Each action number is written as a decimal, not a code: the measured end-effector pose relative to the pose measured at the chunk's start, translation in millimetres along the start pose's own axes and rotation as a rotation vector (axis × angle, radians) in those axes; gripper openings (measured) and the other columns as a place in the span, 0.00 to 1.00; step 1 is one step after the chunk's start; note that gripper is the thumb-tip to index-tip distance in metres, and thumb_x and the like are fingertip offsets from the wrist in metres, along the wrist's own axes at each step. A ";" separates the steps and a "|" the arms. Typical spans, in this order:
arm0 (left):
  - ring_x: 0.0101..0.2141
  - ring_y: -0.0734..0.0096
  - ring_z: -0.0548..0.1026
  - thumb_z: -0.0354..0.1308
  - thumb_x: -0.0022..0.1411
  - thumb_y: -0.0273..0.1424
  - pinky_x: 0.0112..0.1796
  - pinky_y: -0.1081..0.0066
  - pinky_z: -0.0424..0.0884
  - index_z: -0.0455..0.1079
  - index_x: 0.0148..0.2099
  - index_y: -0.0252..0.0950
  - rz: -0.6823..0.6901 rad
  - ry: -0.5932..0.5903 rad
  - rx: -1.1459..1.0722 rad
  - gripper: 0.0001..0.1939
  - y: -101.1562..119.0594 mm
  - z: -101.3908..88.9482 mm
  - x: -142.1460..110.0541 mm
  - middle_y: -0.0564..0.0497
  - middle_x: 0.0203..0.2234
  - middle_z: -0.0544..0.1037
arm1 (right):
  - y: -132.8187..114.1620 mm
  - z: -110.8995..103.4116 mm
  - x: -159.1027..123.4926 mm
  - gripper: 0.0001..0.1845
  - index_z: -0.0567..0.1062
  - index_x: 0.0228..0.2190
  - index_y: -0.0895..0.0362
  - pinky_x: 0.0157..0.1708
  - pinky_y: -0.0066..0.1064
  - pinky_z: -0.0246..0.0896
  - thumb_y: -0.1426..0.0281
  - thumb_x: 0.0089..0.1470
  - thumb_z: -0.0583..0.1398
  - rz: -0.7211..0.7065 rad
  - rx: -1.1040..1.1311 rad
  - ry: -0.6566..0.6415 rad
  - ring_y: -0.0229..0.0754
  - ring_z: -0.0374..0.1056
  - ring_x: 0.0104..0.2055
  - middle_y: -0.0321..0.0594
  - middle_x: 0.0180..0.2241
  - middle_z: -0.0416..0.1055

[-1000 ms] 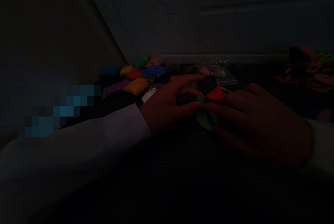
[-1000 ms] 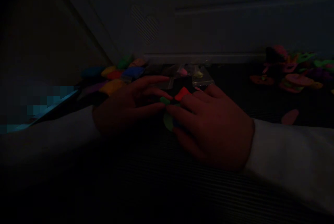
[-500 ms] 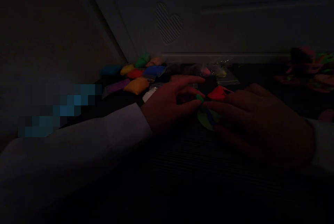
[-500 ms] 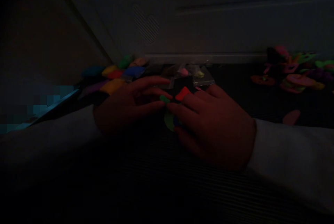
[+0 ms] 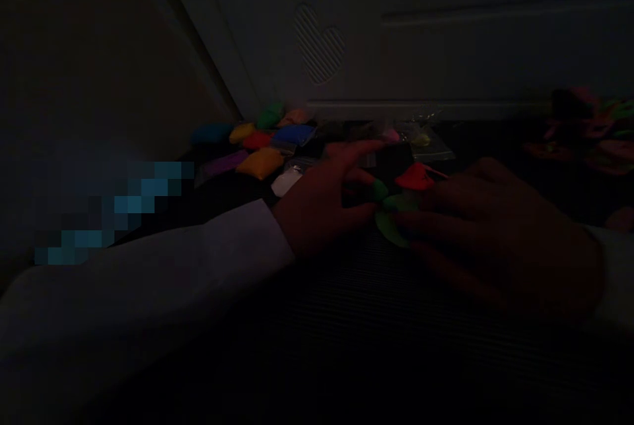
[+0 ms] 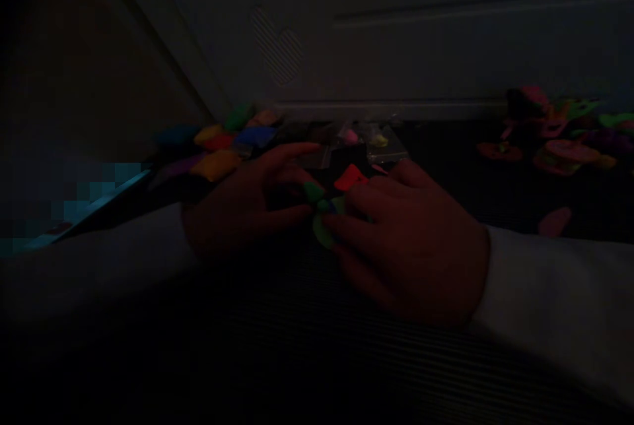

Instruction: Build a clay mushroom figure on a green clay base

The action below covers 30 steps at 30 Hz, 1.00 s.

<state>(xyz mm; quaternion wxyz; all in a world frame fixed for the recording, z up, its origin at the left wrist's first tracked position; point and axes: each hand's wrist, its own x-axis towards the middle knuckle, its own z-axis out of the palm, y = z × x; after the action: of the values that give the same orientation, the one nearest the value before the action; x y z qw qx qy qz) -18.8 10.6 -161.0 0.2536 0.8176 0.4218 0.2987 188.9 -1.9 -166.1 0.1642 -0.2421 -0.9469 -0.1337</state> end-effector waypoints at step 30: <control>0.38 0.73 0.73 0.57 0.52 0.28 0.42 0.72 0.65 0.55 0.55 0.35 -0.055 -0.050 0.050 0.28 1.8 -6.6 -1.1 0.54 0.31 0.75 | -0.3 1.0 1.1 0.18 0.67 0.45 0.49 0.37 0.39 0.44 0.60 0.55 0.47 0.054 -0.006 -0.107 0.44 0.59 0.40 0.41 0.41 0.63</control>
<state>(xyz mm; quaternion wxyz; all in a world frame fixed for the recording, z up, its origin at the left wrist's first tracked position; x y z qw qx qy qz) -22.9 9.8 -155.5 0.2516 0.8190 0.4451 0.2606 187.6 -1.4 -166.7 0.1158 -0.2747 -0.9471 -0.1191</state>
